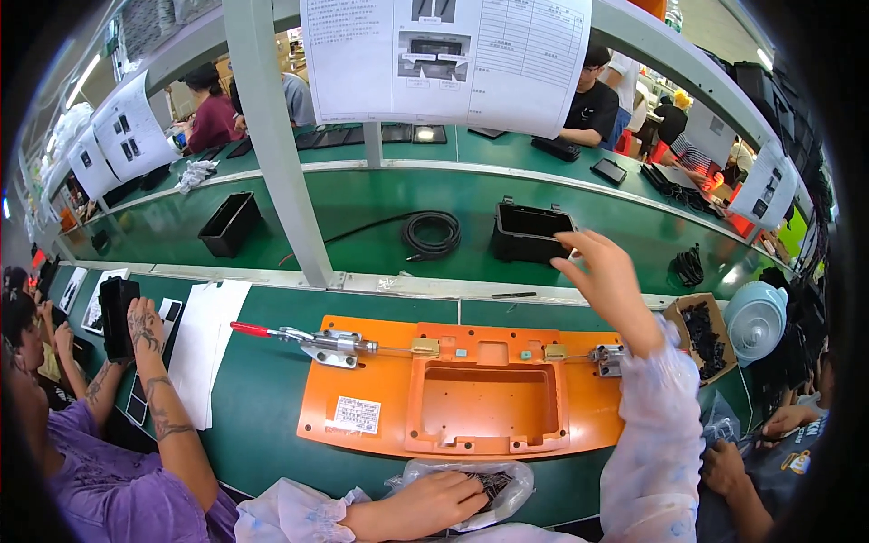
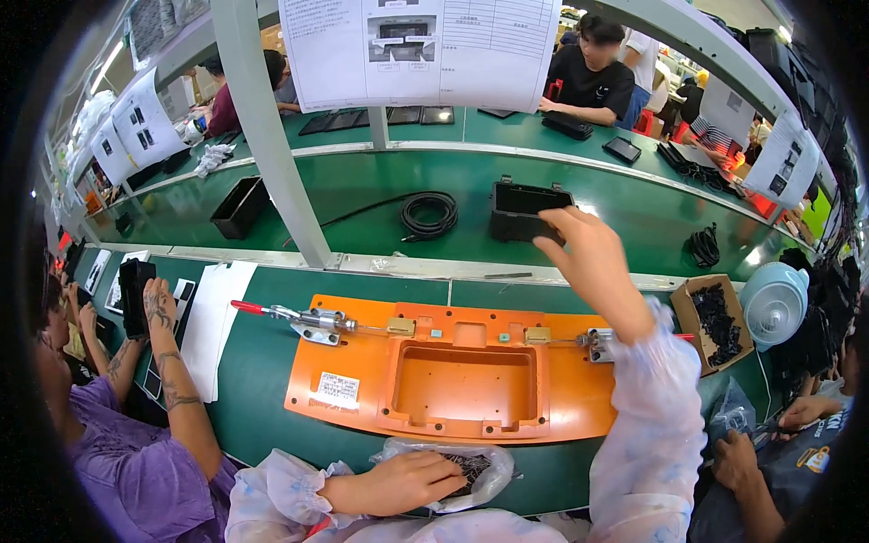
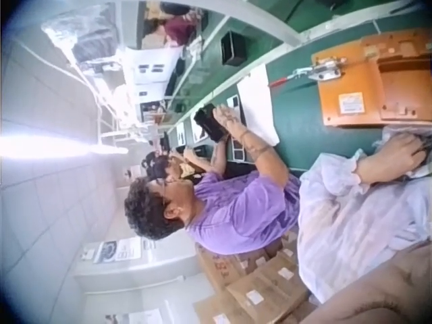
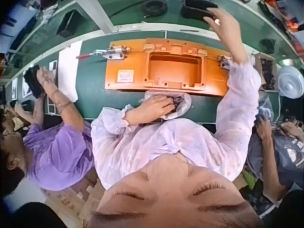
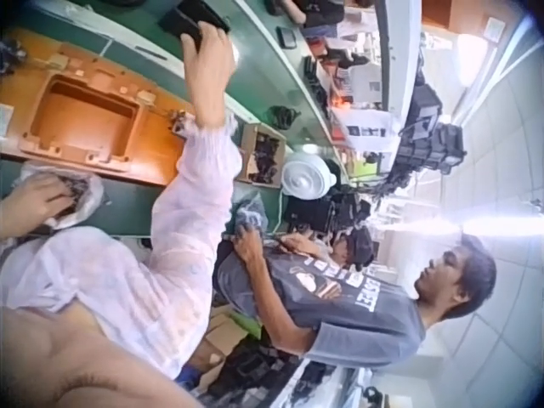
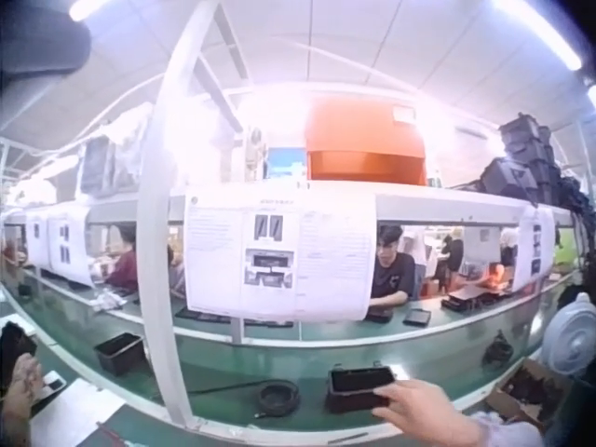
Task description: The person places a black box into an orange fixture, inserts small black components into the side slots, and pulls the fixture's levers to secure them. They then remove the assembled box from the fixture and set it aside on the workbench.
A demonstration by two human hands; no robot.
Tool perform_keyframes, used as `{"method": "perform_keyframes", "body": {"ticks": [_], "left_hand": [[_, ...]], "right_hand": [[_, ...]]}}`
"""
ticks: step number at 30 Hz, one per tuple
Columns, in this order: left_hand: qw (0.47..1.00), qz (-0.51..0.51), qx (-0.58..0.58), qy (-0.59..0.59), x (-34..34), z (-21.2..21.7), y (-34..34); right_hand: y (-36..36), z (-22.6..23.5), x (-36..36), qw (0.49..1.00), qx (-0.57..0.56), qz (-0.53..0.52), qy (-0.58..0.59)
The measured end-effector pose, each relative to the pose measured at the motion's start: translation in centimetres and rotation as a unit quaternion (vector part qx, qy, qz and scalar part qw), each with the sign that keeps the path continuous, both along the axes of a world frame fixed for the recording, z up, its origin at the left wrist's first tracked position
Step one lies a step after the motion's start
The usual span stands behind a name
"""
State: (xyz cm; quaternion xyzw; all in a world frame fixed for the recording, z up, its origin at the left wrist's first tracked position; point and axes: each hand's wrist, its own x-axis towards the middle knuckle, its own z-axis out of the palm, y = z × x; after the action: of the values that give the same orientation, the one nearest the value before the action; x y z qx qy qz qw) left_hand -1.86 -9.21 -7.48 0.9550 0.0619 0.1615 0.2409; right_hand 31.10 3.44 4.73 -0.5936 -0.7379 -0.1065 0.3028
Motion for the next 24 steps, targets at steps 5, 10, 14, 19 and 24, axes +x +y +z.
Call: {"method": "perform_keyframes", "body": {"ticks": [5,10,14,19,24], "left_hand": [[1.0,0.022,0.009,0.009,0.4,0.5,-0.3],[1.0,-0.001,0.017,0.001,0.8,0.6,0.0],[0.999,0.023,-0.045,-0.013,-0.3,5.9,1.2],[0.941,0.282,0.074,-0.174,-0.4,9.7,8.6],[0.931,0.336,0.029,-0.14,-0.6,7.7,12.1]], "right_hand": [[-11.0,0.7,-2.2,0.992,0.063,0.009,0.112],[-15.3,-2.0,-0.7,0.984,0.084,-0.043,0.15],[-16.6,-4.9,2.0,0.963,0.14,-0.115,0.2],[-16.5,-6.1,3.0,0.941,0.155,-0.146,0.262],[-16.3,-6.7,3.6,0.952,0.137,-0.127,0.243]]}}
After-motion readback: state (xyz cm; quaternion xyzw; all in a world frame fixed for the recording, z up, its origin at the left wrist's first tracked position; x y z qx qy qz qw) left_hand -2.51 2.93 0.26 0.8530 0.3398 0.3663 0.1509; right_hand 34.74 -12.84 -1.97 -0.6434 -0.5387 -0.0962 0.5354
